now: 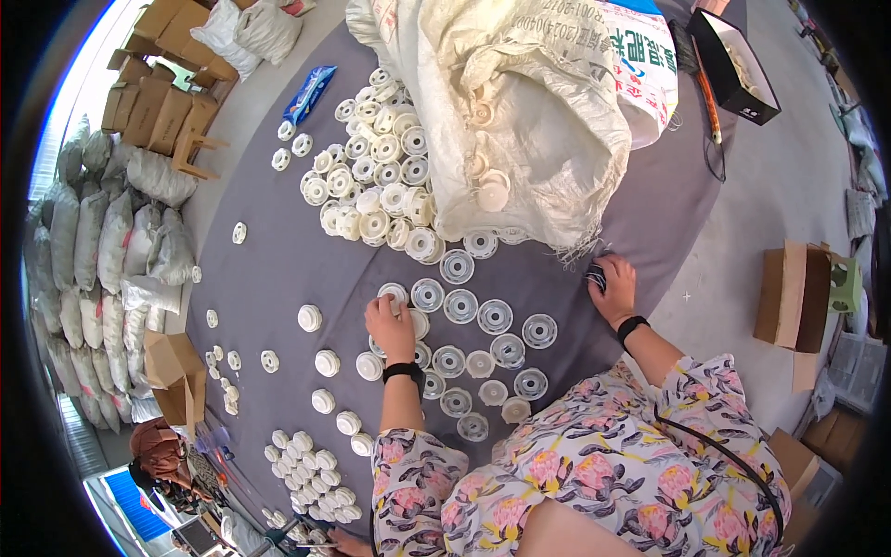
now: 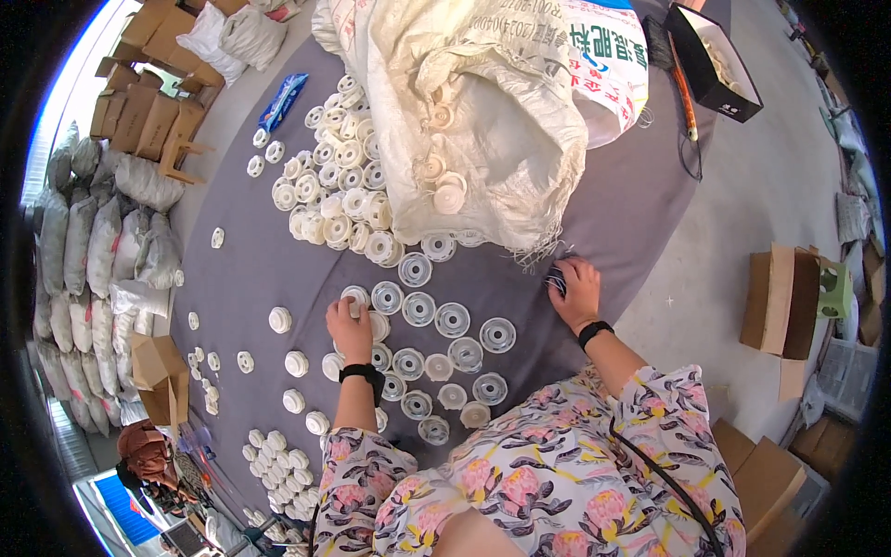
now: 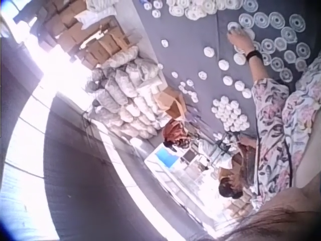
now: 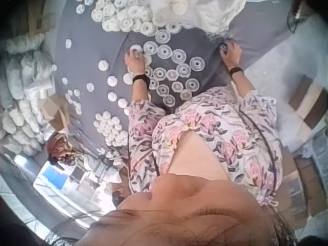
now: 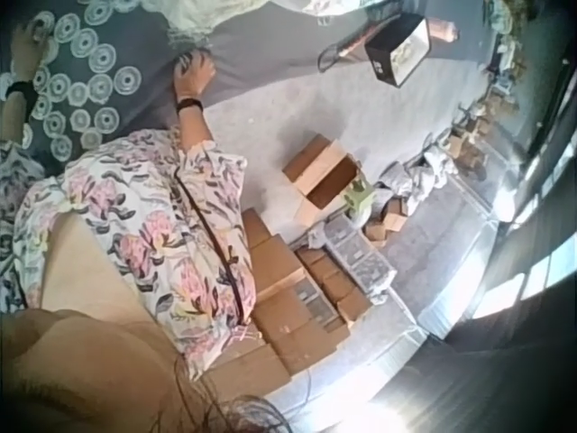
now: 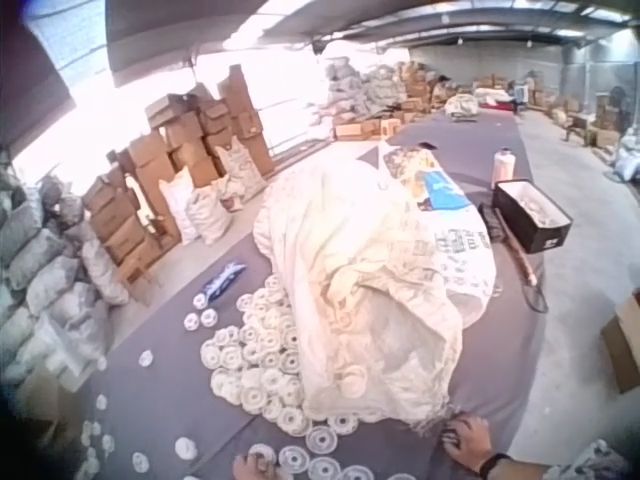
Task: Sorting and organizing white plastic circular components on a table in a manufacturing facility.
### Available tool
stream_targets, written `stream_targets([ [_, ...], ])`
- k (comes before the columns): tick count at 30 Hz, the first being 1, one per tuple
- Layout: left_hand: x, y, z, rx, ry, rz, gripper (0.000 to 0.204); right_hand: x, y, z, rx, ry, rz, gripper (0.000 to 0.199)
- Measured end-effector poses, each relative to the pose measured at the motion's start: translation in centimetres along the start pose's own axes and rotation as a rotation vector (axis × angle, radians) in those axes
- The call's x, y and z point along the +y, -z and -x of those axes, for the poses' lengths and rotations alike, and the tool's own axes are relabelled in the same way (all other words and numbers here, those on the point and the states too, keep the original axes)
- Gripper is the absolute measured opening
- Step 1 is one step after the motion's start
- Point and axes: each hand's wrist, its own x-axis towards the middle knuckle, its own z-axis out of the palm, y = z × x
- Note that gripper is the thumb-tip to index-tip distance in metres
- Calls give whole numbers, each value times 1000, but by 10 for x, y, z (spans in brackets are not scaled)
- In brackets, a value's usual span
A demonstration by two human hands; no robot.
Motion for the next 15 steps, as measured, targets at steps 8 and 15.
stream_targets([
  [8, -8, -2, 31, -139, -234, -192, 56, -1, -2, -1, -2, 6, -25, 41],
  [15, 10, 1, 17, -223, -165, -215, 60, 0, 1, -2, -20, -30, -26, 42],
])
